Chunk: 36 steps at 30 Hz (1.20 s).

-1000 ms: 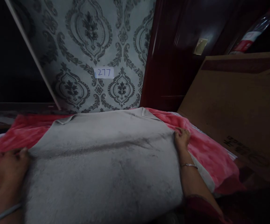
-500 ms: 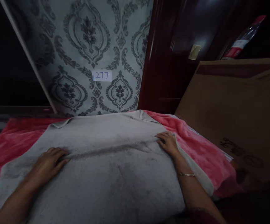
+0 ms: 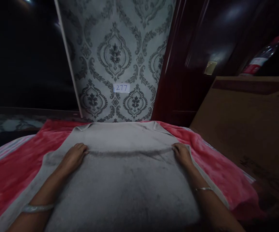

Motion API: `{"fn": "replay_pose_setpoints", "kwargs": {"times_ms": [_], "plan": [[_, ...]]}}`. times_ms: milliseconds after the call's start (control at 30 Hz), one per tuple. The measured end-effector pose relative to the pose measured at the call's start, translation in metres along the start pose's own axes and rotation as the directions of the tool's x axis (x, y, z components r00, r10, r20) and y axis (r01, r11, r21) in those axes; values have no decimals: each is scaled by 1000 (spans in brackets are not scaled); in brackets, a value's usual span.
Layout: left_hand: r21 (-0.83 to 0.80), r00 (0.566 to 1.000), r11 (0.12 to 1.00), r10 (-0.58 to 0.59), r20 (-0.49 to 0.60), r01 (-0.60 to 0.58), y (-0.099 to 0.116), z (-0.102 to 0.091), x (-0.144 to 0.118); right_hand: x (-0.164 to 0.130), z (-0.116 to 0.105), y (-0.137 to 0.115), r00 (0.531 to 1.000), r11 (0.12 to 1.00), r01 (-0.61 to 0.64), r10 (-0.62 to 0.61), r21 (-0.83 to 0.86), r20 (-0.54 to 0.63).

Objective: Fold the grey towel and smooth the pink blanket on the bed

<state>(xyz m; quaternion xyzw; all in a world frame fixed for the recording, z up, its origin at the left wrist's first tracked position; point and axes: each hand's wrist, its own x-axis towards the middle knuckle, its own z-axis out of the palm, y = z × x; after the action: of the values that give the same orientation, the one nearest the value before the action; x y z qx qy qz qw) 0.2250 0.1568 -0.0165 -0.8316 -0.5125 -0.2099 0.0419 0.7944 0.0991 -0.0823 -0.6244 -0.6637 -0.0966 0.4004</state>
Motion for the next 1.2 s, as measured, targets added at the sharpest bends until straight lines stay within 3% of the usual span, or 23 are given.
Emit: {"fn": "replay_pose_setpoints", "kwargs": {"times_ms": [200, 433, 567, 700, 867, 967, 1067, 1200], "plan": [[-43, 998, 999, -6, -55, 3, -1, -21, -8, 11, -49, -15, 1000, 1000, -7, 6, -19, -11], [-31, 992, 993, -116, -56, 114, 14, -51, -30, 0, -127, -53, 994, 965, 23, -51, -261, -99], [13, 1000, 1000, -29, 12, 29, 14, -50, -50, -11, -165, -79, 989, 933, 54, -100, -357, -111], [102, 992, 995, -26, 120, 14, -6, -40, -76, -25, -185, -97, 988, 914, 115, -144, -390, -47], [203, 983, 970, -153, 97, 131, -31, -49, -93, -38, -194, -104, 968, 904, 224, -248, -364, -21], [206, 987, 965, -162, -15, 162, -32, -77, -91, -36, -208, -109, 960, 901, 232, -273, -366, -62], [227, 973, 955, -151, -173, 188, -23, -125, -88, -32, -237, -119, 962, 903, 152, -229, -401, -151], [175, 895, 964, -108, -433, 201, 3, -201, -85, -20, -279, -134, 926, 898, -36, -136, -439, -353]]}}
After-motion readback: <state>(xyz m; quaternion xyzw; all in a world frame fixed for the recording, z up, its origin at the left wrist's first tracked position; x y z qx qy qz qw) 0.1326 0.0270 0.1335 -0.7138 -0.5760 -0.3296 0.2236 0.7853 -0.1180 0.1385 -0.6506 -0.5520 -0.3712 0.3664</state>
